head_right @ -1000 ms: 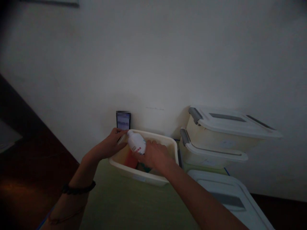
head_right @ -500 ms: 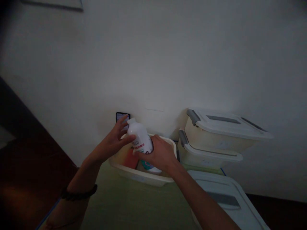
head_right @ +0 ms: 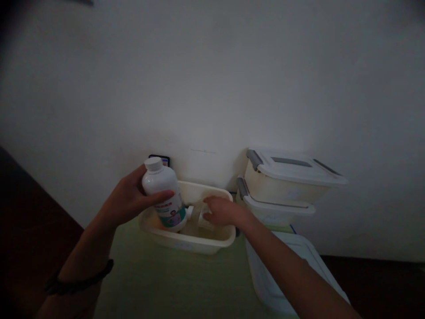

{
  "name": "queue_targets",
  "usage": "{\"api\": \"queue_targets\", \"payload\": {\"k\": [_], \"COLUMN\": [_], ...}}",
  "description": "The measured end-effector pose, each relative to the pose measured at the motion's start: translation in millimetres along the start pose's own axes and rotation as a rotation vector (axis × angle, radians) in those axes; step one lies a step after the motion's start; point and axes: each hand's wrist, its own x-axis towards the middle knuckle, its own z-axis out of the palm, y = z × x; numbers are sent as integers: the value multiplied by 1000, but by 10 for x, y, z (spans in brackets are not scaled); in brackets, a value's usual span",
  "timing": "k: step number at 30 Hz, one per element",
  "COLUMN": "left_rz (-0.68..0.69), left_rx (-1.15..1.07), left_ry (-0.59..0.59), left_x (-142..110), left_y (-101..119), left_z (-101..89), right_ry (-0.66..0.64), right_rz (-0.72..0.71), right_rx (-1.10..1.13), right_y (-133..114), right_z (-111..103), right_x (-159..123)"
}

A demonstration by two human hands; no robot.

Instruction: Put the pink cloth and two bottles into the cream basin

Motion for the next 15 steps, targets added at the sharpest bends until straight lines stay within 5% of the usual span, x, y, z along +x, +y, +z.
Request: {"api": "queue_targets", "payload": {"k": [8, 12, 15], "left_rz": [-6, -16, -50], "left_rx": [-24, 0, -24], "left_ry": [43, 54, 92], "left_x": [13, 8, 0], "left_y": [28, 18, 20], "left_z": [-7, -13, -72], "right_ry": [-33, 30, 207], "right_rz": [149, 188, 196], "right_rx": [-177, -150, -64], "right_y": [-197, -234, -206], "right_z": [332, 201, -9], "right_x": [233, 183, 55]}}
